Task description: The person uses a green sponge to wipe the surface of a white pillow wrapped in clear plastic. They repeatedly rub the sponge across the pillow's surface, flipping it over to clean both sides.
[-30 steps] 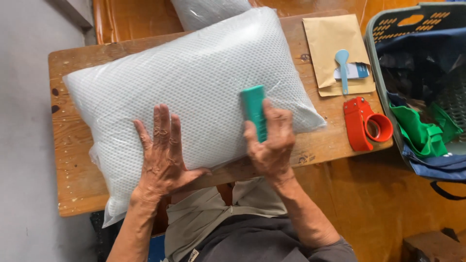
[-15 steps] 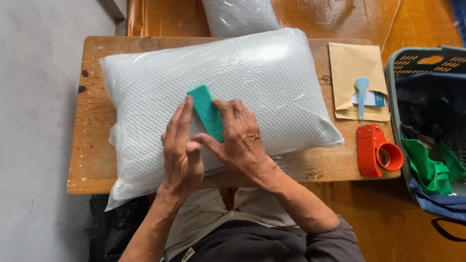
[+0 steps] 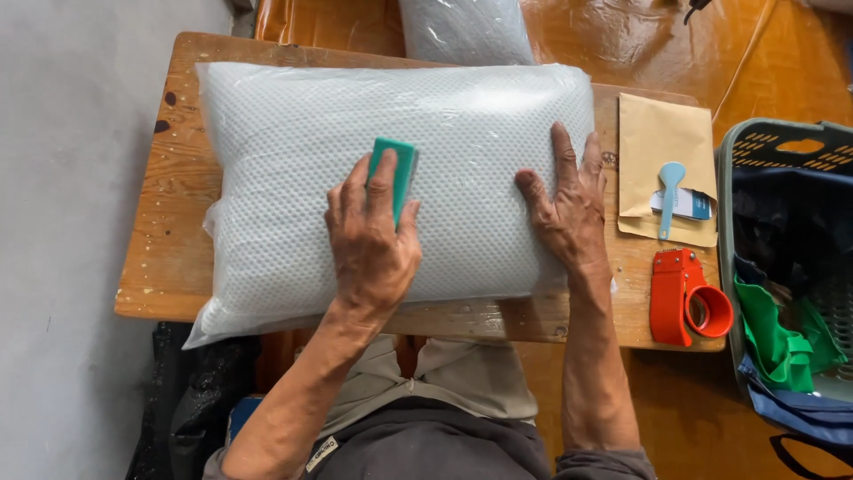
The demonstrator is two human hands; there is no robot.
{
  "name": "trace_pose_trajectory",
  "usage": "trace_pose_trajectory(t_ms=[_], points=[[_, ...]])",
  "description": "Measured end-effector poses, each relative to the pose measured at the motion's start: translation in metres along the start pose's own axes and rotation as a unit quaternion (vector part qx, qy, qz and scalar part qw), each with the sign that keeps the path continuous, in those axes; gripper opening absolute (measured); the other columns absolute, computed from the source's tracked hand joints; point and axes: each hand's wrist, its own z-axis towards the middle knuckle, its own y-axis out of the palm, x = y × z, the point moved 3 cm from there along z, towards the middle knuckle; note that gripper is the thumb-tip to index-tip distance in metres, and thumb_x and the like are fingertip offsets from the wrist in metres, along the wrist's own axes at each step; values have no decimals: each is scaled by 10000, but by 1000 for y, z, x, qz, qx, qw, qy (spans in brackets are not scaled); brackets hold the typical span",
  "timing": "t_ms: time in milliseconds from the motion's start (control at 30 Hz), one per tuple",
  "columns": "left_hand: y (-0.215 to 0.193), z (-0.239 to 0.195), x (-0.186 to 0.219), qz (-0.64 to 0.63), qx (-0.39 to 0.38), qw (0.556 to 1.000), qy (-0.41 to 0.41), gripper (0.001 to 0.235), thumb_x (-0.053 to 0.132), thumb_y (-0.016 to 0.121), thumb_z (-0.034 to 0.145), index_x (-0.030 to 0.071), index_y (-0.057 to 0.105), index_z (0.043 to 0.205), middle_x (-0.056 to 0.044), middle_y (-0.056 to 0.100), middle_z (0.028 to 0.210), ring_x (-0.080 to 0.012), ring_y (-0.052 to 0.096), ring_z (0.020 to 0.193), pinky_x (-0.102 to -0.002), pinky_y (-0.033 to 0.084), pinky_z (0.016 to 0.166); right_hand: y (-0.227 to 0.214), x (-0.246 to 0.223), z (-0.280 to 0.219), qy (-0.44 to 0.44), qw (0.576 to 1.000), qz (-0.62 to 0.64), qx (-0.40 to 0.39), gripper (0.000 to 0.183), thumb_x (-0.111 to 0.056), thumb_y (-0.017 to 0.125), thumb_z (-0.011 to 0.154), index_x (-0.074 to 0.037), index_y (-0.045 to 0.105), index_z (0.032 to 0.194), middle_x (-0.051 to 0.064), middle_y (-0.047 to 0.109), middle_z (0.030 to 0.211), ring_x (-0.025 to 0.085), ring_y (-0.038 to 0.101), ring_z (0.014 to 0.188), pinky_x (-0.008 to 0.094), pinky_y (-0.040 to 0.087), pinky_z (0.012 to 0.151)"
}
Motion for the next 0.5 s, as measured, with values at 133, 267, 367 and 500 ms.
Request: trace_pose_trajectory(t_ms=[133, 267, 367, 500], points=[[23, 3, 43, 27, 31, 998, 56, 630, 196, 736, 884, 162, 546, 1484, -196, 579, 1355, -385, 586, 1145, -461, 479, 919, 8, -9, -21, -33, 998, -34, 51, 752, -612, 579, 1020, -178, 385, 1602, 444, 244, 1538, 680, 354, 1347, 705, 359, 1068], [30, 4, 36, 104, 28, 991, 83, 635, 125, 676, 821, 198, 564, 1441, -156, 580, 1316, -316, 583, 1055, -401, 443, 742, 15, 10, -19, -4, 998, -51, 47, 795, -701, 539, 984, -216, 406, 1599, 421, 275, 1536, 655, 327, 1378, 690, 308, 1107], [7, 17, -22, 154, 42, 986, 40, 599, 152, 678, 836, 231, 596, 1424, -120, 599, 1253, -307, 593, 984, -425, 467, 695, 20, 21, -18, -17, 997, -65, 50, 815, -730, 525, 980, -222, 413, 1607, 412, 279, 1537, 650, 337, 1374, 699, 324, 1089], [-30, 17, -121, 194, 46, 974, -106, 562, 270, 735, 904, 268, 604, 1451, -110, 592, 1183, -381, 569, 1001, -557, 495, 742, 19, 3, -20, 11, 996, -70, 47, 800, -725, 549, 976, -264, 391, 1610, 356, 254, 1573, 617, 335, 1395, 698, 317, 1110]])
